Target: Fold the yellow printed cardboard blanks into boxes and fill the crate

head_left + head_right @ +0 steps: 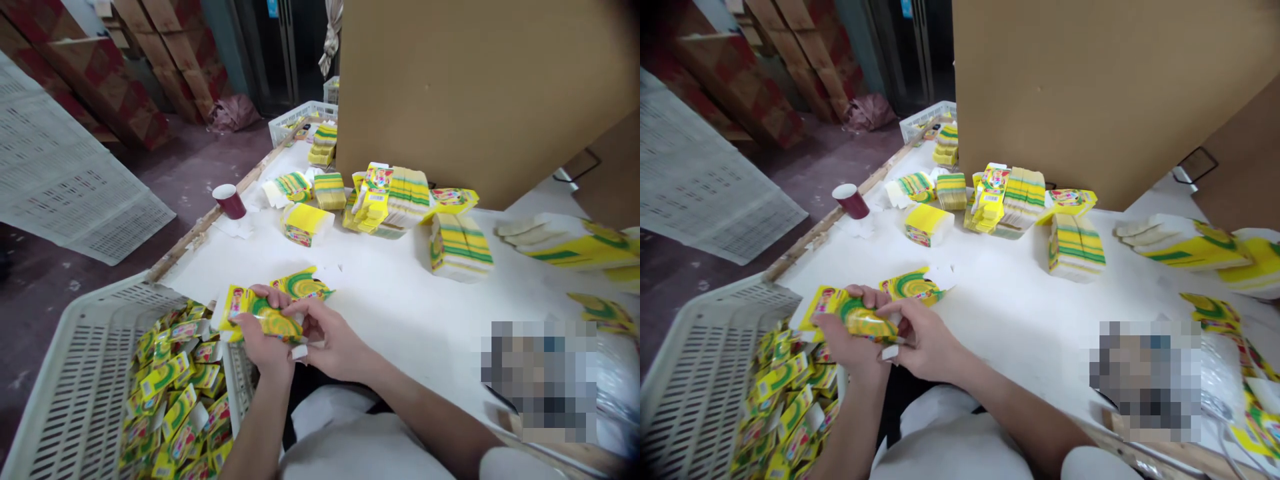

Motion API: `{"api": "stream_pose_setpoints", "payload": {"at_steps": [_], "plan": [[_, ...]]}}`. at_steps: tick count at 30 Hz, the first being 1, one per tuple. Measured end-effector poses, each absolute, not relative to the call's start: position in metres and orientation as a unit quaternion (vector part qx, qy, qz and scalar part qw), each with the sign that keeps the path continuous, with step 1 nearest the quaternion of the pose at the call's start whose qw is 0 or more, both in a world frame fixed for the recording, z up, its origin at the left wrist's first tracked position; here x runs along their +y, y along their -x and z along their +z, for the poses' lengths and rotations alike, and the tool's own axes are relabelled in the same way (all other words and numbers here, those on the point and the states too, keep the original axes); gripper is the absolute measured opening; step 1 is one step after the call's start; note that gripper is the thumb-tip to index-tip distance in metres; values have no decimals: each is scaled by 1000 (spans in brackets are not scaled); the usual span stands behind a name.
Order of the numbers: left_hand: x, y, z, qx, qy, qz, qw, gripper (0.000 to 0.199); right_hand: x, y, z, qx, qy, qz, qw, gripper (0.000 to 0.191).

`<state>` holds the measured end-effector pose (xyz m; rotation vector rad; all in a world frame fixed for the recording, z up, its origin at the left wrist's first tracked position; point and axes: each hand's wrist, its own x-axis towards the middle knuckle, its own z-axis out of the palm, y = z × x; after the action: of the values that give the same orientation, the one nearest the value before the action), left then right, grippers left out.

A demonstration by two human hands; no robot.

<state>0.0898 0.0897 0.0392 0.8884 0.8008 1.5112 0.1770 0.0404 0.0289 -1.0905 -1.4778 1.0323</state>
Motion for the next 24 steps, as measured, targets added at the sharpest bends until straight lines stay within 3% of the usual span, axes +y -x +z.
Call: {"api": "stream_pose_setpoints", "payload": {"at_steps": [5,14,19,24], "plan": [[93,-75,31,464,-462,558,509,53,46,-186,27,-605,482,403,490,34],[82,-54,20,456,-464,592,475,19,48,-212,40,-637,506,283,508,20],[87,-22,61,372,-627,520,444,69,48,-227,48,-720,497,111,473,30],[83,-22,68,451,-805,229,309,87,45,-225,48,-825,379,83,411,20]]}}
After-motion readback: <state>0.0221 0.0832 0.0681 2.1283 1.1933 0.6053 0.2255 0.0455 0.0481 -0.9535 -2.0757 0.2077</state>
